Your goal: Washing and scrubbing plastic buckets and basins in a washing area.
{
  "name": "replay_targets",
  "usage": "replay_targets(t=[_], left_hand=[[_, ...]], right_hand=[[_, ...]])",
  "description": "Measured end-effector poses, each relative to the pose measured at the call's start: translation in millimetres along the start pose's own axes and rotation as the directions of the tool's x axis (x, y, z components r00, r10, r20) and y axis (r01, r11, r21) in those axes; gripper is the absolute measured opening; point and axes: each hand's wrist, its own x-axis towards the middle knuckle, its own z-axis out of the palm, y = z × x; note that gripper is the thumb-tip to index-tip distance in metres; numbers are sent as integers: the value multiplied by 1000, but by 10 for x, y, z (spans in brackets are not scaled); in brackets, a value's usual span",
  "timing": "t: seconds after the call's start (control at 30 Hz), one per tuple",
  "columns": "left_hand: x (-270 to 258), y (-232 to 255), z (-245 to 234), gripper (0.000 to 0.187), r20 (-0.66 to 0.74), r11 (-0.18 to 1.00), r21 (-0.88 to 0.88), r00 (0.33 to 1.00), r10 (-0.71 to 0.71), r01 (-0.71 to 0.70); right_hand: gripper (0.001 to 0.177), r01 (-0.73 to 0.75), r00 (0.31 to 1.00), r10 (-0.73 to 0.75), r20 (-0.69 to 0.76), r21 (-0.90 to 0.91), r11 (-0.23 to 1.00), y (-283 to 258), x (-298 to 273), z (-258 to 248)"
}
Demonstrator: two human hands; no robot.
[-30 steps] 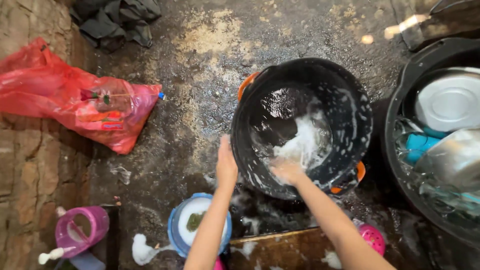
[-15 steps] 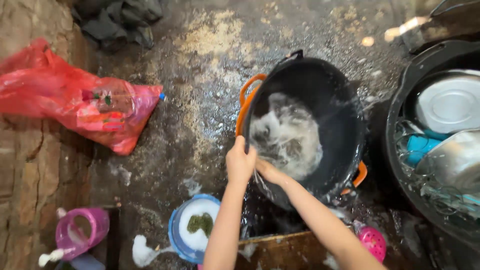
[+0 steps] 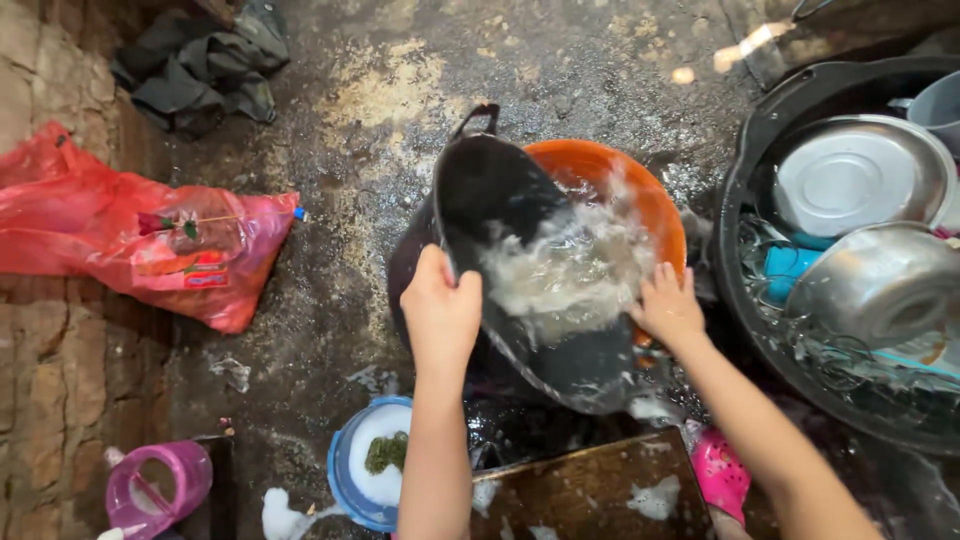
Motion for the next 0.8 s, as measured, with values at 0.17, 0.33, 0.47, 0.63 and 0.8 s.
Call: replay_targets(t=[0.17, 0.33, 0.47, 0.63, 0.8], left_hand=[[-50, 403, 943, 19, 153, 968, 207, 982, 109, -140], [25, -158, 1187, 20, 155, 959, 88, 955, 254, -270], [-91, -1126, 636, 21, 118, 975, -4, 968, 222, -223], [-409, -2726, 907, 33, 23, 938, 335, 996, 81, -84], [-532, -2687, 1135, 35, 65, 824, 552, 979, -193, 126]], right_hand=[[69, -488, 854, 238, 462, 555, 673, 140, -26, 1835], [73, -578, 808, 421, 412, 691, 433, 192, -19, 2375], [79, -718, 579, 669, 466, 680, 147, 238, 162, 2194], [48, -389, 569, 822, -34, 869, 305, 291, 539, 1124], [38, -50, 602, 766, -224, 947, 316, 569, 809, 341]])
